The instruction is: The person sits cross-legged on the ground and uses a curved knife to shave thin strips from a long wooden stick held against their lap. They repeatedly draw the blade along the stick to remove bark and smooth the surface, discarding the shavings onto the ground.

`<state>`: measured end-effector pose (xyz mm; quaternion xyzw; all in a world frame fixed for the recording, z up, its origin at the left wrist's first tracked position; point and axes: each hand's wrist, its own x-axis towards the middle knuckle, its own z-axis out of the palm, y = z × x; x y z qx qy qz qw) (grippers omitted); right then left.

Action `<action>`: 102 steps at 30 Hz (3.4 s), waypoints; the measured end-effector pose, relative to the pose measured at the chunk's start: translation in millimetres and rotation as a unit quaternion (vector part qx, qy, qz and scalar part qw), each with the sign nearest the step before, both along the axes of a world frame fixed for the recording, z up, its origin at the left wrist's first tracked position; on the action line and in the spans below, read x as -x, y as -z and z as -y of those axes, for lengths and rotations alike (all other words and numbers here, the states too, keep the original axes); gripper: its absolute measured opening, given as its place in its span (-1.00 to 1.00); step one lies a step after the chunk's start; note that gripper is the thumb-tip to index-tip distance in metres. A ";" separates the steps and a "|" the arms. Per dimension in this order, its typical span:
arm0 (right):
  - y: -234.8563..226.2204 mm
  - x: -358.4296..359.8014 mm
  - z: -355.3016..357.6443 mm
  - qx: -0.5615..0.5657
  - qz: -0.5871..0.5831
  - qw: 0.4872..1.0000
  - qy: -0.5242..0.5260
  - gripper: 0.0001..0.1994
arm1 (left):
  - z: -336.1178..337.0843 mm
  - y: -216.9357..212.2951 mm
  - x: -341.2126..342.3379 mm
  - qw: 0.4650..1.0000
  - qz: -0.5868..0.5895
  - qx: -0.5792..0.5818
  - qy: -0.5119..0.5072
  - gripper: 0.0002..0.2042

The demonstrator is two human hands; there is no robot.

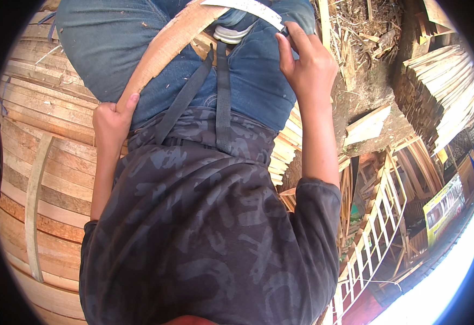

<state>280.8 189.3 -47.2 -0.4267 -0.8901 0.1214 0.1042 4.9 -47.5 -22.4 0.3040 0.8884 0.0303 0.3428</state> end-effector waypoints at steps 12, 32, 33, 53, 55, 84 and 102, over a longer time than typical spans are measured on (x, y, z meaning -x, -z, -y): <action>4.6 -35.8 -51.9 -0.033 0.073 0.984 0.158 -0.69 | -3.4 -0.4 2.9 0.999 -0.014 0.012 0.027 -0.23; -24.2 7.4 20.3 0.157 -0.138 0.974 0.083 -0.80 | 17.4 18.1 35.3 0.979 0.204 -0.019 -0.016 -0.29; -24.8 8.0 19.4 0.148 -0.151 0.974 0.079 -0.80 | 17.7 19.0 38.2 0.974 0.225 -0.016 -0.019 -0.29; -48.6 -9.6 20.3 0.096 -0.099 0.988 0.075 -0.78 | 12.5 14.8 54.9 0.944 0.329 0.013 -0.019 -0.37; -48.7 -8.2 20.1 0.099 -0.106 0.987 0.072 -0.79 | 12.6 15.3 55.9 0.941 0.338 0.014 -0.019 -0.37; -12.3 -53.7 -31.8 -0.031 -0.017 0.986 0.162 -0.77 | 8.5 12.7 53.3 0.942 0.332 0.028 -0.036 -0.34; -46.4 6.6 35.7 0.082 -0.112 0.985 0.104 -0.79 | 18.9 24.3 64.4 0.897 0.436 0.020 -0.072 -0.41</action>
